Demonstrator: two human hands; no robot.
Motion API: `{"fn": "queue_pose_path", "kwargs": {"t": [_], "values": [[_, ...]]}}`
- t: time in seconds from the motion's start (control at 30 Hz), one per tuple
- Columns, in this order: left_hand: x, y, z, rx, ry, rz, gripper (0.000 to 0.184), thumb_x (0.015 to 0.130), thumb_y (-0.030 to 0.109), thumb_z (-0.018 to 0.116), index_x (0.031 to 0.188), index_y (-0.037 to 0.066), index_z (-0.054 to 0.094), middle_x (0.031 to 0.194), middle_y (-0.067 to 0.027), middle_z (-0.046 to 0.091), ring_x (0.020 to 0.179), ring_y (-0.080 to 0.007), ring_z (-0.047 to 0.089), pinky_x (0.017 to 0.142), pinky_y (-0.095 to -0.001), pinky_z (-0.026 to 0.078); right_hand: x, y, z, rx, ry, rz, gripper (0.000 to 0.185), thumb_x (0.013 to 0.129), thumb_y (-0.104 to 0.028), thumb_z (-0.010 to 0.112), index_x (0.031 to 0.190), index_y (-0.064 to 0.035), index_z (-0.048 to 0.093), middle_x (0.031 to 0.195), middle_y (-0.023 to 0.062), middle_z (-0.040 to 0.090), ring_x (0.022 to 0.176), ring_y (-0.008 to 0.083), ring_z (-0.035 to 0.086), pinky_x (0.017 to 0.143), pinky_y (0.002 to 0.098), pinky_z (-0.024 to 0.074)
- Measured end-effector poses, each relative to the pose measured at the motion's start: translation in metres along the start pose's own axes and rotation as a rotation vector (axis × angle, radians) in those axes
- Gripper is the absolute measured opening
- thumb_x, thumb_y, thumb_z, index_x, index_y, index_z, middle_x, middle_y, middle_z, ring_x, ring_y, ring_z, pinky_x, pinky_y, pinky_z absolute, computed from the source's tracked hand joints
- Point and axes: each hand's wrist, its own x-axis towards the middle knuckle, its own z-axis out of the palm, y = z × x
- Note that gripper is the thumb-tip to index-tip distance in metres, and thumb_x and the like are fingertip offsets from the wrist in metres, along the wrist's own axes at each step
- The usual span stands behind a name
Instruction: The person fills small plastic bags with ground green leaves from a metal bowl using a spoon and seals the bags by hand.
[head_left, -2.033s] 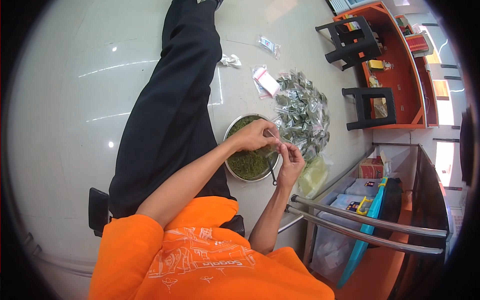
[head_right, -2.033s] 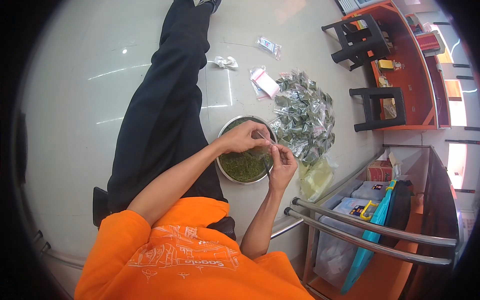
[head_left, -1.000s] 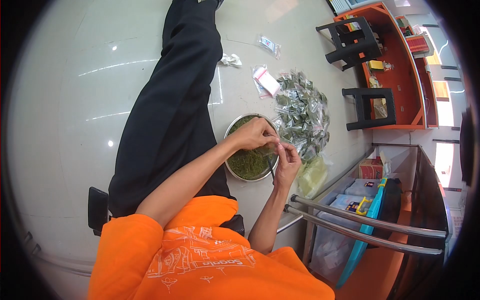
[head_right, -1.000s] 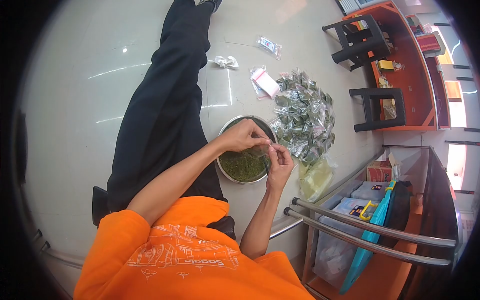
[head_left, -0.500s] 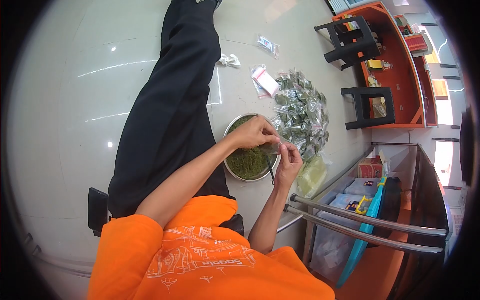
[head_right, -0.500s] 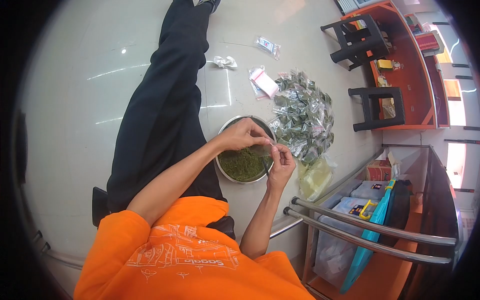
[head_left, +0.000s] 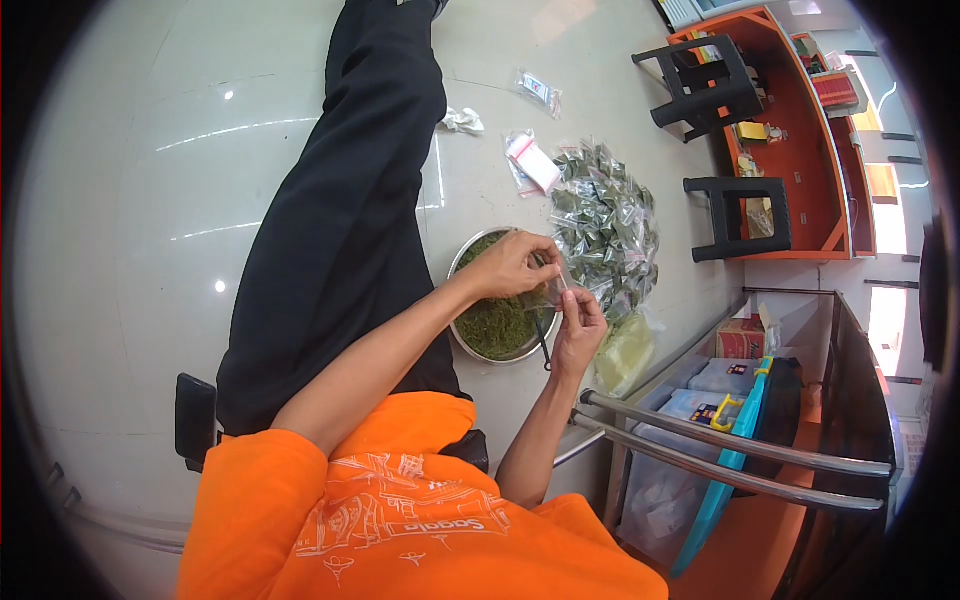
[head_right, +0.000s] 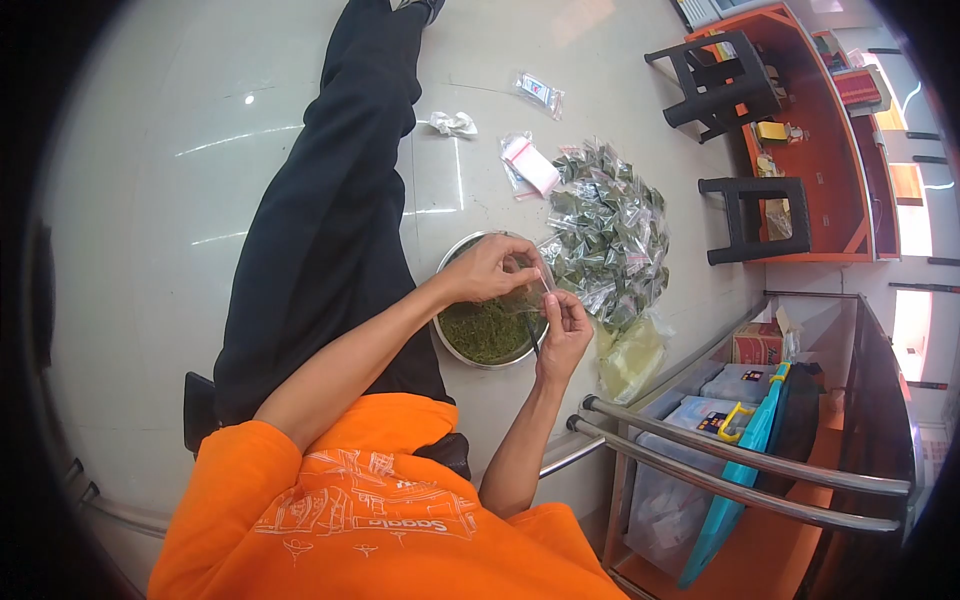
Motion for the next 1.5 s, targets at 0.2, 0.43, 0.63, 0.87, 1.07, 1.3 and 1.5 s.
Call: {"fn": "queue_pose_path", "kwargs": {"t": [0.2, 0.43, 0.63, 0.87, 1.07, 1.3, 1.5], "values": [[-0.001, -0.012, 0.001, 0.009, -0.107, -0.007, 0.019, 0.089, 0.017, 0.068, 0.098, 0.000, 0.069, 0.082, -0.0087, 0.070, 0.072, -0.0147, 0.066, 0.069, -0.0305, 0.053, -0.001, -0.003, -0.001, -0.016, -0.066, -0.040, 0.008, 0.093, 0.002, 0.064, 0.101, 0.0043, 0.065, 0.094, 0.0047, 0.064, 0.082, 0.0105, 0.057, 0.076, 0.0241, 0.0467], [-0.001, -0.007, 0.000, 0.140, -0.030, 0.040, 0.022, 0.088, 0.021, 0.070, 0.097, 0.001, 0.072, 0.079, -0.0100, 0.070, 0.069, -0.0161, 0.063, 0.068, -0.0329, 0.049, 0.000, -0.002, 0.004, -0.036, -0.060, -0.011, 0.010, 0.094, 0.002, 0.063, 0.103, 0.0036, 0.063, 0.094, 0.0041, 0.063, 0.083, 0.0098, 0.056, 0.077, 0.0239, 0.0455], [-0.004, 0.006, -0.002, 0.072, -0.048, -0.002, 0.025, 0.088, 0.024, 0.069, 0.096, 0.001, 0.076, 0.077, -0.0118, 0.072, 0.068, -0.0184, 0.062, 0.068, -0.0329, 0.049, 0.000, -0.009, 0.001, -0.028, -0.043, -0.019, 0.005, 0.092, 0.000, 0.066, 0.097, 0.0011, 0.064, 0.092, 0.0016, 0.062, 0.082, 0.0072, 0.056, 0.074, 0.0213, 0.0441], [-0.004, 0.005, -0.001, 0.123, -0.007, 0.032, 0.028, 0.089, 0.028, 0.071, 0.094, 0.001, 0.076, 0.077, -0.0105, 0.073, 0.070, -0.0147, 0.064, 0.071, -0.0319, 0.051, 0.005, 0.000, -0.007, 0.078, 0.065, 0.017, 0.012, 0.086, 0.007, 0.071, 0.095, 0.0014, 0.067, 0.091, 0.0044, 0.066, 0.080, 0.0099, 0.061, 0.074, 0.0223, 0.0466], [0.000, -0.008, 0.000, -0.052, -0.169, -0.001, 0.024, 0.085, 0.019, 0.077, 0.100, 0.000, 0.074, 0.093, -0.0065, 0.074, 0.084, -0.0132, 0.067, 0.083, -0.0301, 0.052, 0.001, 0.002, -0.014, 0.053, -0.089, -0.071, 0.010, 0.082, 0.010, 0.072, 0.083, 0.0013, 0.068, 0.086, 0.0056, 0.064, 0.076, 0.0099, 0.058, 0.072, 0.0228, 0.0464], [0.000, -0.009, -0.001, -0.285, -0.237, -0.054, 0.018, 0.085, 0.016, 0.077, 0.094, 0.001, 0.070, 0.096, -0.0062, 0.072, 0.093, -0.0132, 0.065, 0.087, -0.0300, 0.050, 0.003, -0.002, -0.013, 0.110, -0.107, -0.025, 0.007, 0.083, 0.009, 0.072, 0.085, 0.0028, 0.069, 0.085, 0.0059, 0.064, 0.076, 0.0109, 0.059, 0.072, 0.0234, 0.0470], [0.000, -0.013, 0.001, -0.211, -0.139, -0.002, 0.020, 0.087, 0.016, 0.075, 0.099, 0.001, 0.068, 0.099, -0.0068, 0.071, 0.097, -0.0136, 0.063, 0.091, -0.0309, 0.048, 0.006, -0.009, -0.005, 0.151, -0.157, 0.079, 0.009, 0.087, 0.005, 0.070, 0.096, 0.0052, 0.070, 0.093, 0.0092, 0.069, 0.081, 0.0134, 0.063, 0.074, 0.0253, 0.0501]]}}
